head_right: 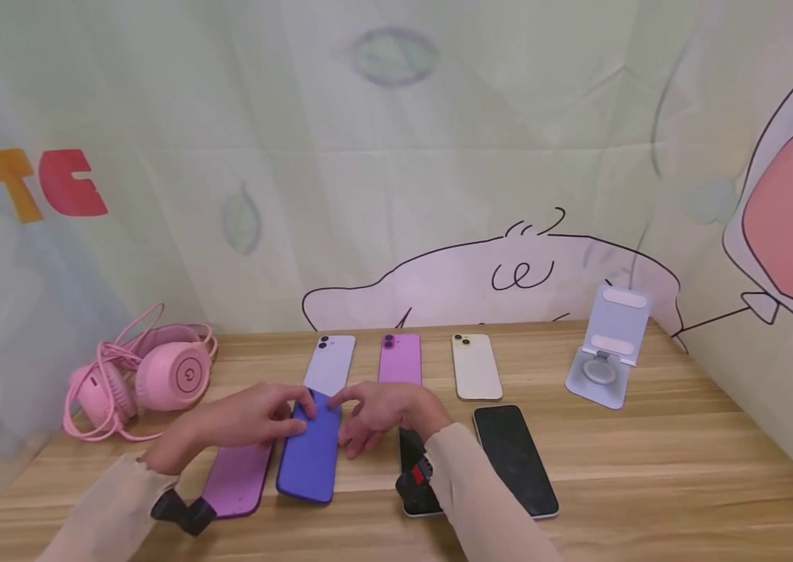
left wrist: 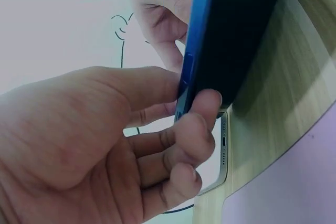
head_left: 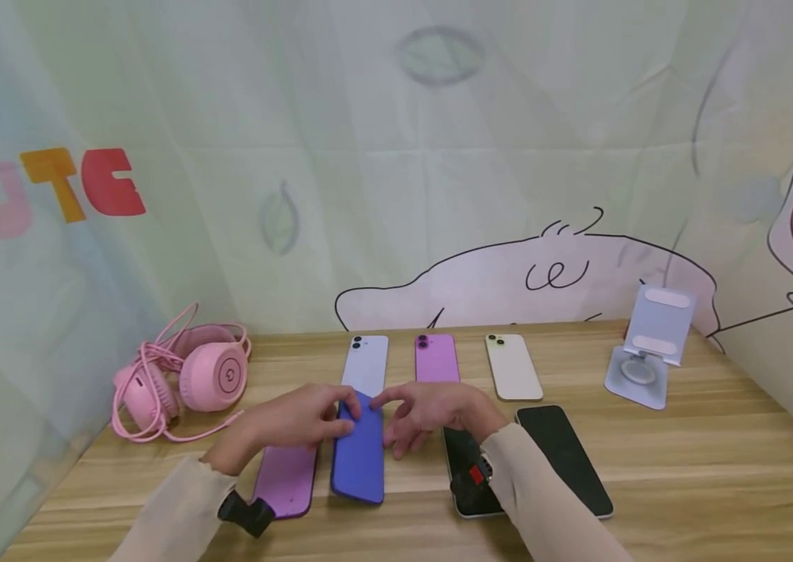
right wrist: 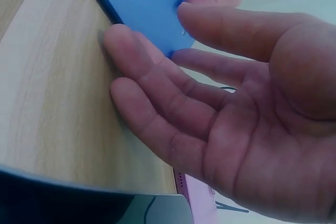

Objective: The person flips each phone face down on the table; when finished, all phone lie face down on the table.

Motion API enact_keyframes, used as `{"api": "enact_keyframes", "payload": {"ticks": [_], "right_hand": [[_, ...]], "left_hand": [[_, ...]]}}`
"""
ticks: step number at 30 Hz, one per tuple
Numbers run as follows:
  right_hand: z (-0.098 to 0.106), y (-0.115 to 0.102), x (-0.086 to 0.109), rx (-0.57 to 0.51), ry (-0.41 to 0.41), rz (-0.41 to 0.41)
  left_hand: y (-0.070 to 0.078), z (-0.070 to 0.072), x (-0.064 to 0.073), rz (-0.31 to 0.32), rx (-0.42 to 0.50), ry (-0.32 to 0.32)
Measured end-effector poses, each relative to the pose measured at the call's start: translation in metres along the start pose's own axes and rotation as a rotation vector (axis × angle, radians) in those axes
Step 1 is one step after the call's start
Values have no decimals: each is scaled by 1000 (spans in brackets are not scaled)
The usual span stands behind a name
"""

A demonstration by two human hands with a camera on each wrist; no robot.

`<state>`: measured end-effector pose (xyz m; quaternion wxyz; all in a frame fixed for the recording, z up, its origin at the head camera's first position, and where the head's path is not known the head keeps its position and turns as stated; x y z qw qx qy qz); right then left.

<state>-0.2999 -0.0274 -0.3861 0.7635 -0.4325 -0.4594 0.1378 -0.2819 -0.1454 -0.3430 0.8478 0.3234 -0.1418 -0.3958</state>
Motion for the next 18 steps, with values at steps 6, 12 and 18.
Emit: {"api": "enact_keyframes", "payload": {"ticks": [6,12,18], "right_hand": [[3,2,2,10,12,-25],[6,5,3,18,28,-39],[8,7,2,32,42,-41]], "left_hand": [[-4,-8,0,4,15,-17],[-10,-16,-2,15,24,-24],[-12,-20,-4,8,-15,-38]]}}
Point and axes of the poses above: each hand's wrist, its own x-axis away from the middle knuckle, its own z-axis out of the back of the hand, y = z × x, the point moved 9 cm from there along -x, towards the middle knuckle, and after that the axes turned 13 degrees about -z, right-handed, at the moved point
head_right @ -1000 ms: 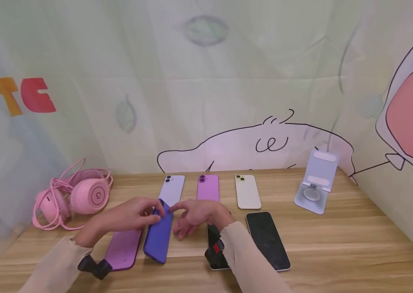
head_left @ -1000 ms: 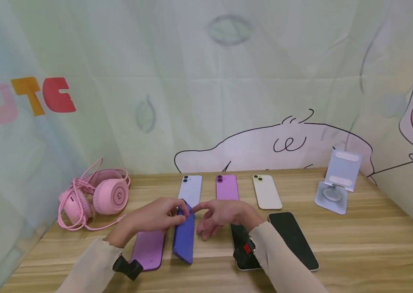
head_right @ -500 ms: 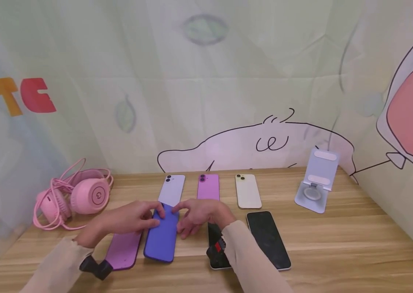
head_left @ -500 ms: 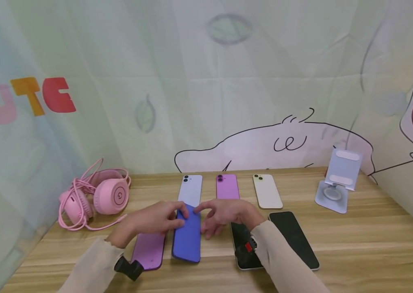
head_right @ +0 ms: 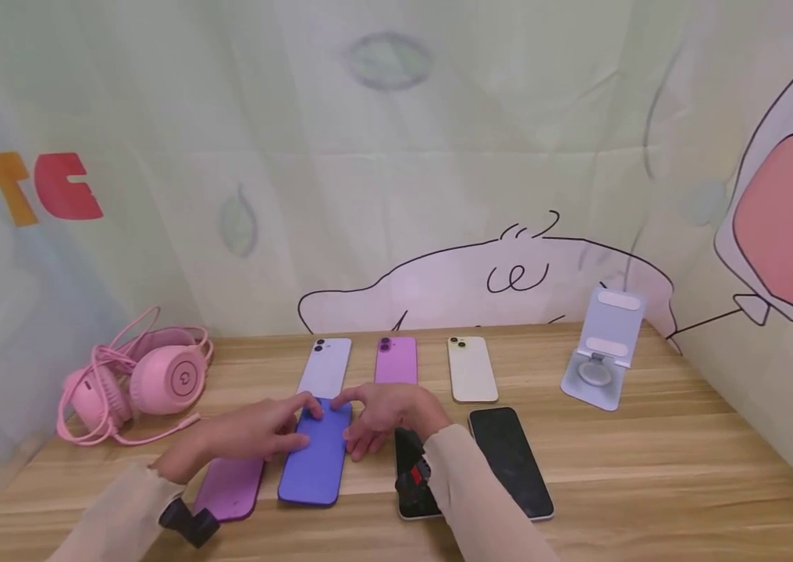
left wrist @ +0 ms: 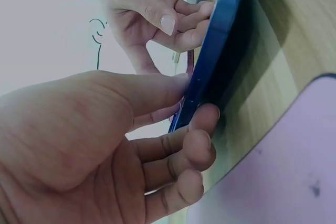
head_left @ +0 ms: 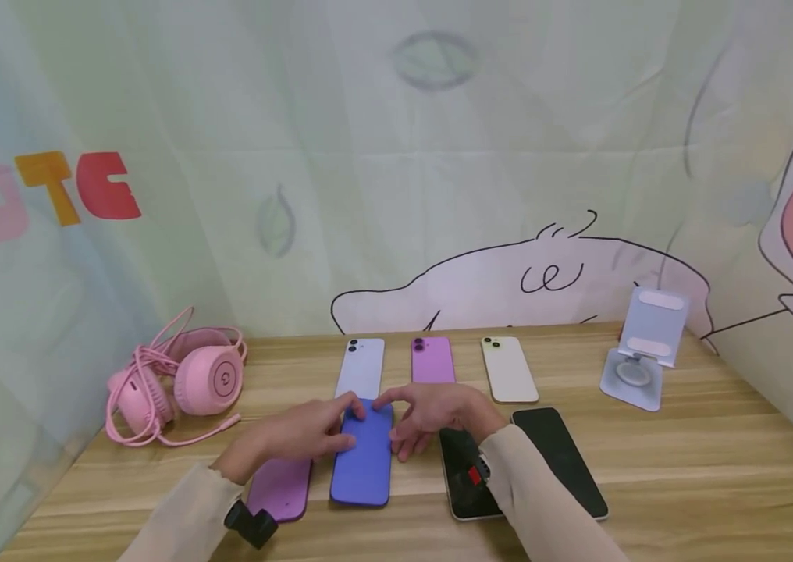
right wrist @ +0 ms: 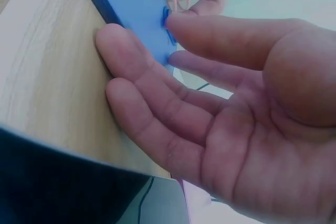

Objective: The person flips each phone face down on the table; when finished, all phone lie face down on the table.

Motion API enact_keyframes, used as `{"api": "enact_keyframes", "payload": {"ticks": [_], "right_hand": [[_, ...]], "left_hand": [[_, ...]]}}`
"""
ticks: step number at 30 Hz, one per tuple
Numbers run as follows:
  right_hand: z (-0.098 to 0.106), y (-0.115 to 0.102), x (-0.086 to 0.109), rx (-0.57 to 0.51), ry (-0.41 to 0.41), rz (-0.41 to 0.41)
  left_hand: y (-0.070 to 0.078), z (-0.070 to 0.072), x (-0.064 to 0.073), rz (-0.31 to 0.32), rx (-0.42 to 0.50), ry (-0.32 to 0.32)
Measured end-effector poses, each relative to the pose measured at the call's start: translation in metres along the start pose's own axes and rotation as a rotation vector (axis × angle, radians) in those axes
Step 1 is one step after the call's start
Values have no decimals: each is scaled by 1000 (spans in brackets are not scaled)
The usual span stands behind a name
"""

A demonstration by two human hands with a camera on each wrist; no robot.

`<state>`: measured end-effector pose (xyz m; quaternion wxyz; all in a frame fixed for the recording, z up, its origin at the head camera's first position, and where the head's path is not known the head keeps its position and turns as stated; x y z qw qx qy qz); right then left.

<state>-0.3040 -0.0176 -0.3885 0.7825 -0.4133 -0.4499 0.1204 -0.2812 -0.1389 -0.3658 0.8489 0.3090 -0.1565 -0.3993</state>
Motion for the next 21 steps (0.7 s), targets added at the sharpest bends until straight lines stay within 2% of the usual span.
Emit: {"api": "enact_keyframes", "payload": {"ticks": [9,21], "right_hand": [[1,1,-2,25,25,-15],[2,3,-4,24,29,-28]], "left_hand": [[1,-3,-1,-18,-16,-9],[2,-3,0,-5,-49,-22]]}}
Point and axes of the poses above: each hand's wrist, its own x-axis away from the middle knuckle, its own z-axis out of the back of the hand, y = z × x, the point moved 9 cm from there along -x, towards the middle knuckle, and after that the axes turned 13 degrees about -z, right-handed, at the moved point
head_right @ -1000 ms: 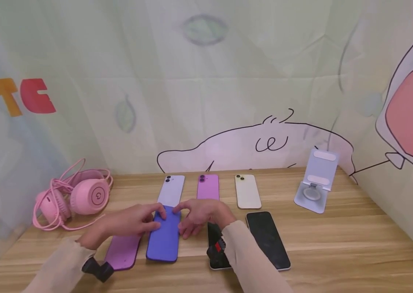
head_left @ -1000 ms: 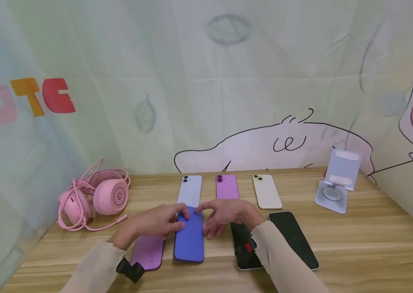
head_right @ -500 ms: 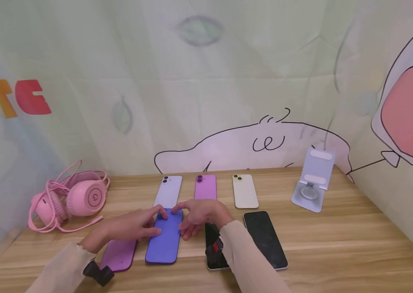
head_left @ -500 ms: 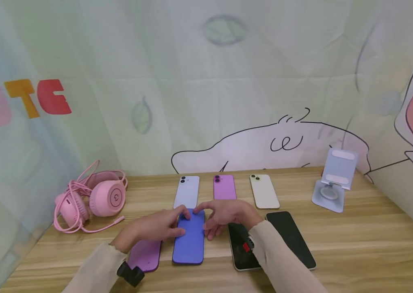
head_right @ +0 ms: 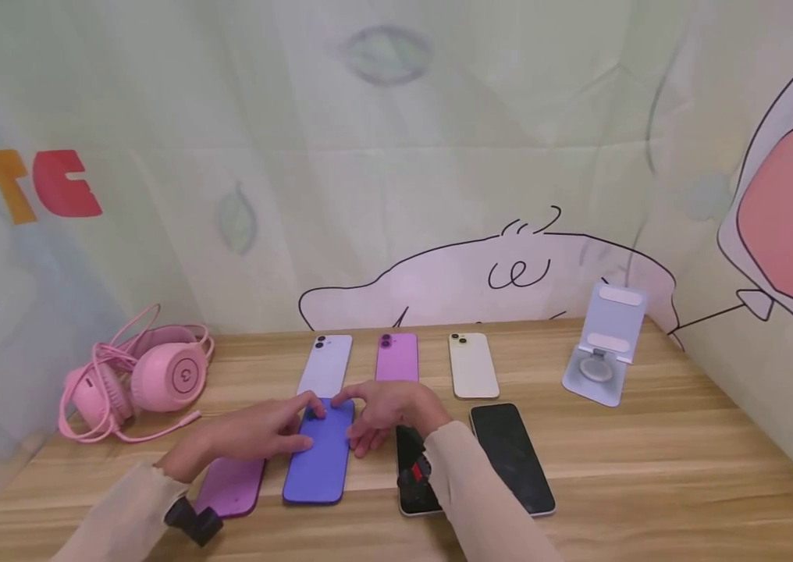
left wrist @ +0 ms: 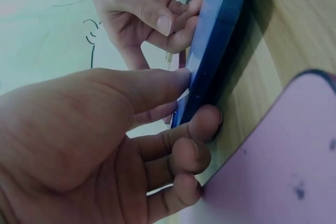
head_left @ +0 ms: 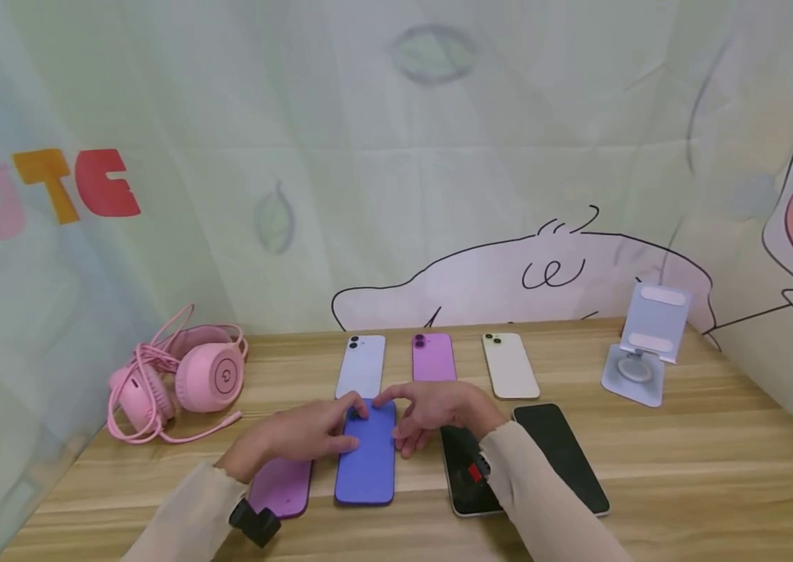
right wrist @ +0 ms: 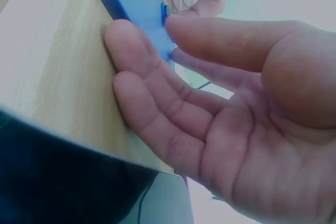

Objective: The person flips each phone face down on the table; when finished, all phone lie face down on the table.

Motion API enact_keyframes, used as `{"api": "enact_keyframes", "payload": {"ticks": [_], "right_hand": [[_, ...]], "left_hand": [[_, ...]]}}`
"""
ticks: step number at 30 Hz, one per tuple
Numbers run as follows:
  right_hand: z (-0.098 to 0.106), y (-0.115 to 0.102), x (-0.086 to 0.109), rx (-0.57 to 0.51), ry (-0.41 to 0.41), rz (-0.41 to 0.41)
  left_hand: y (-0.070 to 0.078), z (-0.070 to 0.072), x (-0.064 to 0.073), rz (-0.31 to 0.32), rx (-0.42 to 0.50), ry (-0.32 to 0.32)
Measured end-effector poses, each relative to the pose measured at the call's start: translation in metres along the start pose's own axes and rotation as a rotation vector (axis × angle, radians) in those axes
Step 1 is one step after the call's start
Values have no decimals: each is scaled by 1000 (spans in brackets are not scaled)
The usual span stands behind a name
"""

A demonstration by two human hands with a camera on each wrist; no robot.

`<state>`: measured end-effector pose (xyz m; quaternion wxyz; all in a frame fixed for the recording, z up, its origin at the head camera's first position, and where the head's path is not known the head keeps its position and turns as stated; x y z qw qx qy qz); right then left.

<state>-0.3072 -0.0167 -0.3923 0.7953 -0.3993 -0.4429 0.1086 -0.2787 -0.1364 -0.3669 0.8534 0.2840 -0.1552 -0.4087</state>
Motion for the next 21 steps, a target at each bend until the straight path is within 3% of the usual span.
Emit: {"api": "enact_keyframes", "payload": {"ticks": [21], "right_hand": [[-1,0,2,-2,5,1]], "left_hand": [[-3,-3,0,6,-11,-26]]}}
Point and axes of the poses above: each hand's wrist, its own x-axis away from the middle knuckle, its own z-axis out of the back of the hand, y = z × x, the point moved 9 cm from there along -x, towards the middle knuckle, and after that the axes turned 13 degrees about -z, right-handed, at the moved point
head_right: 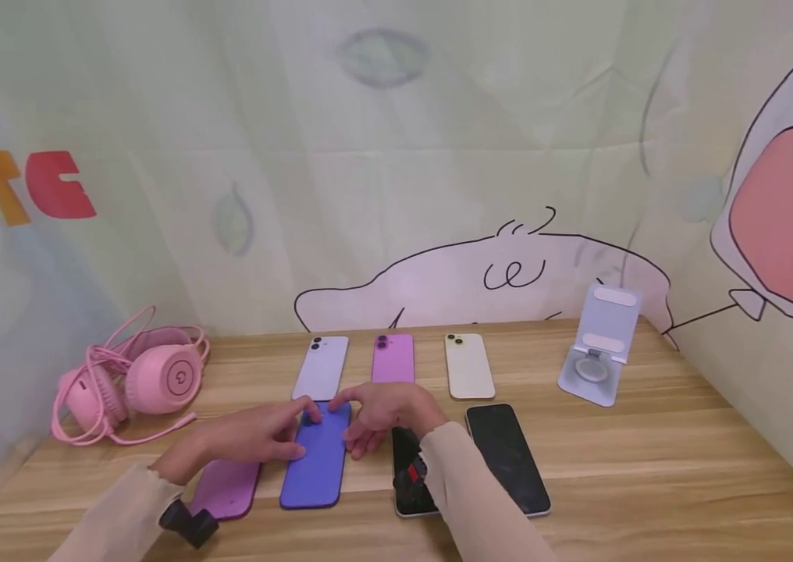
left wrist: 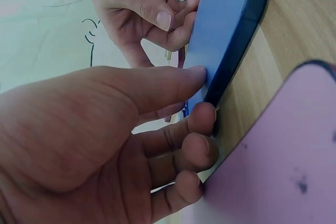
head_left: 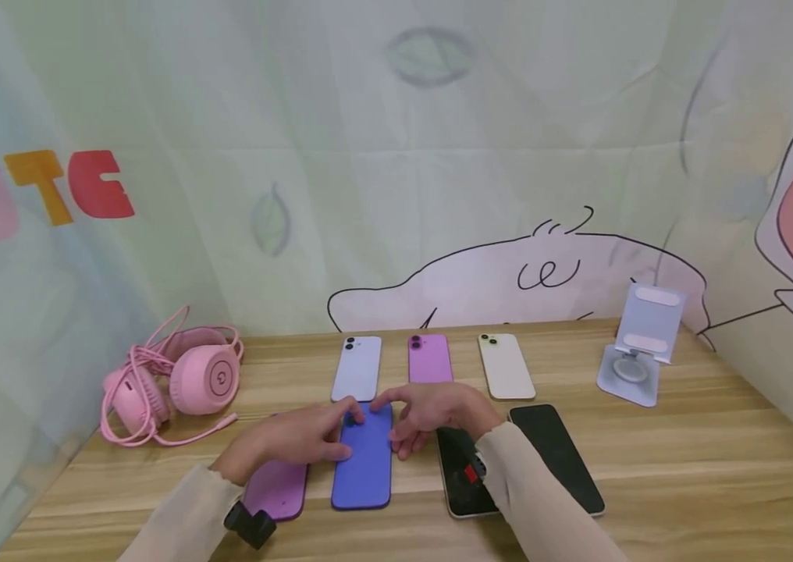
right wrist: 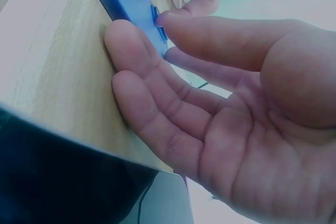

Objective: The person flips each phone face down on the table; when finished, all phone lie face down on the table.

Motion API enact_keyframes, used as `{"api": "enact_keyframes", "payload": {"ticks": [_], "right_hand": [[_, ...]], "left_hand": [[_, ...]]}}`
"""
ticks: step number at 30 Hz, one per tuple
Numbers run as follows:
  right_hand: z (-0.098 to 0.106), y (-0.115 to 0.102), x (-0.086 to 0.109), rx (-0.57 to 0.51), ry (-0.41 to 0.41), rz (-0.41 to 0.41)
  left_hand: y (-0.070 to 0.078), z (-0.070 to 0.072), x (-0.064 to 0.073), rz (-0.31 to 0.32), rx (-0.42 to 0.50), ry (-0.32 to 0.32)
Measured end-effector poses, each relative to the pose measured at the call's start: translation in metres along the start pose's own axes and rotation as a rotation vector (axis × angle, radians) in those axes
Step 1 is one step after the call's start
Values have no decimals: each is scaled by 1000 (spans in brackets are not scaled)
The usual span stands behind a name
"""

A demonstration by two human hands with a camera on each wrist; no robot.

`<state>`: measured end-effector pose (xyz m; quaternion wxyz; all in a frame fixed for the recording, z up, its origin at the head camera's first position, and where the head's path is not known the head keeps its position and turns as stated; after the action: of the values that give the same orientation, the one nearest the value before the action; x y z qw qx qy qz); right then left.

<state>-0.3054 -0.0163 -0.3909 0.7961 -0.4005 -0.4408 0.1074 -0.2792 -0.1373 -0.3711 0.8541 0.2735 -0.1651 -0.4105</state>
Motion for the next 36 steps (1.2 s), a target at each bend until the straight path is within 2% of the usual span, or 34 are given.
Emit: {"api": "enact_keyframes", "payload": {"ticks": [6,16,21,25,31,36], "right_hand": [[0,1,-1,12,-1,-5],[-1,-2,0,30,-11,2],[2,-2,3,58,24,-6],[6,-2,7,91,58,-7],[11,-2,13,158,104,8],[14,0,19,148,109,35]], "left_hand": [[0,0,-1,-26,17,-2],[0,1,2,-14,25,-11],[1,1,1,-5,45,-37],[7,2,-2,-24,53,-45],[17,2,-10,-60,18,-58],[19,-1,-17,-44,-5,-85]]}}
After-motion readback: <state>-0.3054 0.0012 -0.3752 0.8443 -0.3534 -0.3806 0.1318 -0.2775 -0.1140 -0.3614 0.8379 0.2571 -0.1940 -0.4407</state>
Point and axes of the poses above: each hand's wrist, its own x-axis away from the middle knuckle, its own z-axis out of the back of the hand, y = z × x, the point moved 9 cm from there along -x, towards the middle knuckle, and after that the axes turned 13 degrees about -z, right-handed, at the moved point
